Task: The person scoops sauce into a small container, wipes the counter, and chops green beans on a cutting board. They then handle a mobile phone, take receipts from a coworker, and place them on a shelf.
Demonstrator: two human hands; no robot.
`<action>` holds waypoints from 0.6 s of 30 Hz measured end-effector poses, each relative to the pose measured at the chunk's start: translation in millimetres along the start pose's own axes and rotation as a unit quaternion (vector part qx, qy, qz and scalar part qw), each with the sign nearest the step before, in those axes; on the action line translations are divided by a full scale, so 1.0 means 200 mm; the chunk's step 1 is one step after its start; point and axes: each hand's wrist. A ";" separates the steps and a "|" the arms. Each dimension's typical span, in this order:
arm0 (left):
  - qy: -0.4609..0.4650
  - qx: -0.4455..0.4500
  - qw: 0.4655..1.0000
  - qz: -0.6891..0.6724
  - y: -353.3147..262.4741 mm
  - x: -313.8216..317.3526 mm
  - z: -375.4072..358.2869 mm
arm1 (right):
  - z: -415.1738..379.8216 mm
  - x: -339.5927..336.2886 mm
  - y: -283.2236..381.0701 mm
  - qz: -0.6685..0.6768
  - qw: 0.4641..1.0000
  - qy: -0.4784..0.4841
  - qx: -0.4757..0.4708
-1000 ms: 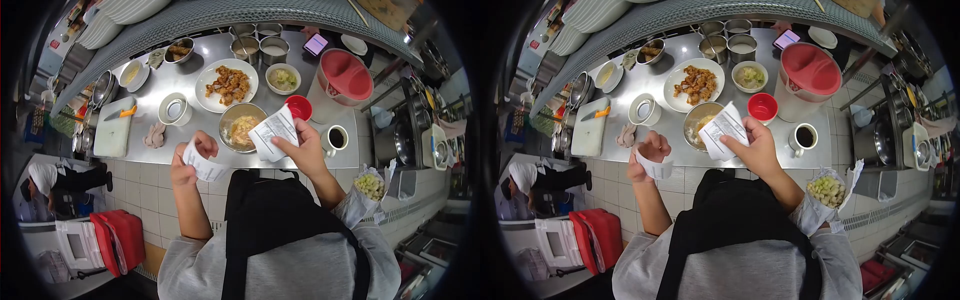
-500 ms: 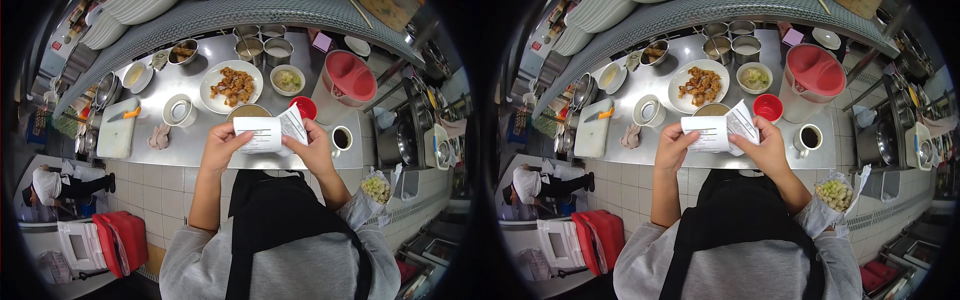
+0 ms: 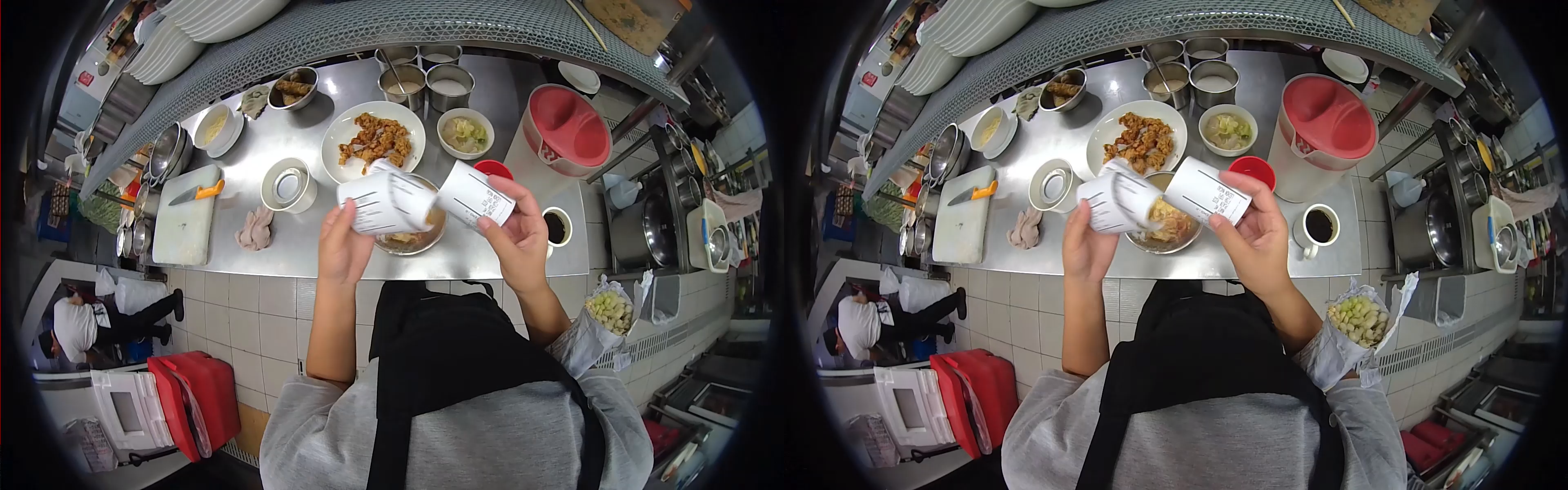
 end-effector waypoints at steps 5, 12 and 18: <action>-0.028 0.052 0.998 0.001 -0.04 -0.04 0.00 | 0.01 0.01 0.01 0.015 0.997 -0.029 -0.070; -0.041 0.054 0.996 0.051 -0.05 -0.08 0.01 | 0.02 0.01 0.02 0.184 0.981 -0.036 -0.049; -0.082 0.047 0.994 0.057 -0.05 -0.07 0.01 | 0.04 -0.04 -0.02 0.325 0.942 -0.079 0.025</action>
Point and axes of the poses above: each hand's wrist, its own z-axis towards the middle knuckle, its own x-axis out of the palm, y = z × x, and after that the axes turned 15 degrees about x, right-handed
